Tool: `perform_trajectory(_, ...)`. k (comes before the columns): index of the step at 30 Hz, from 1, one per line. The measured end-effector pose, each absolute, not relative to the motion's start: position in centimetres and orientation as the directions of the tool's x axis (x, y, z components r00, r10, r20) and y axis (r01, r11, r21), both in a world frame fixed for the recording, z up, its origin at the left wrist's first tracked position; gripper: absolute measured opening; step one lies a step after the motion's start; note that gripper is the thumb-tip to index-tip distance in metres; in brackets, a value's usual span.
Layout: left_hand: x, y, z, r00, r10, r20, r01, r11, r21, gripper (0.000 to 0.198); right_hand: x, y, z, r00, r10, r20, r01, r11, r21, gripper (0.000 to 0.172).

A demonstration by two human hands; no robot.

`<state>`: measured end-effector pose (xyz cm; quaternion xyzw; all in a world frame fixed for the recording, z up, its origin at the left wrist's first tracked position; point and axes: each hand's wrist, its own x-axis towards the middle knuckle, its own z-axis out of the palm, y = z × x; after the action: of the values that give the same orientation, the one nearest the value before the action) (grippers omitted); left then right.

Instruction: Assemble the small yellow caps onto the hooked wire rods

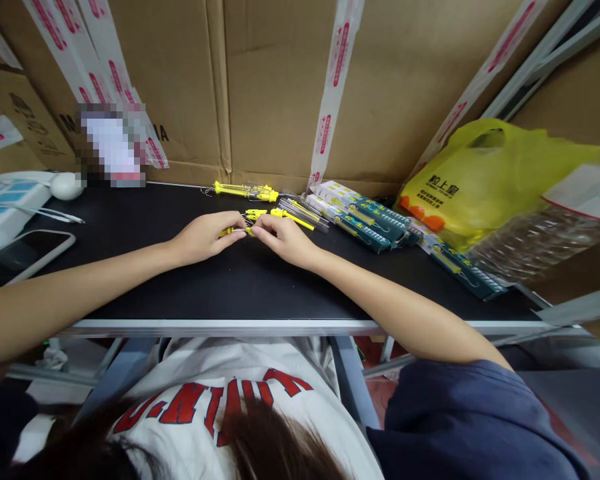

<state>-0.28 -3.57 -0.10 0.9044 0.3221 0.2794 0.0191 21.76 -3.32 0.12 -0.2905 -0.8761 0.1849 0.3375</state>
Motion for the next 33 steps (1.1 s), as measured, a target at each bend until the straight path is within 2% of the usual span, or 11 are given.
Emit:
perform_trajectory(11, -0.34, -3.82, 0.38, 0.685, 0.576, 0.446, 0.627, -0.778, 0.039, 0.017, 21.84, -3.20, 0.18, -0.621, 0.656, 0.429, 0.366, 0.727, -0.581, 0.046)
perform_trajectory(18, -0.43, -4.10, 0.21, 0.689, 0.583, 0.430, 0.619, -0.782, 0.068, 0.019, 21.75, -3.30, 0.11, -0.645, 0.651, 0.401, 0.362, 0.722, -0.589, 0.046)
perform_trajectory(24, -0.47, -4.06, 0.19, 0.660, 0.596, 0.458, 0.626, -0.773, 0.104, 0.029, 21.79, -3.42, 0.17, -0.652, 0.654, 0.383, 0.369, 0.715, -0.594, 0.049)
perform_trajectory(33, -0.58, -3.90, 0.04, 0.660, 0.575, 0.483, 0.588, -0.796, 0.143, 0.024, 21.93, -3.15, 0.13, -0.654, 0.650, 0.387, 0.420, 0.737, -0.529, 0.045)
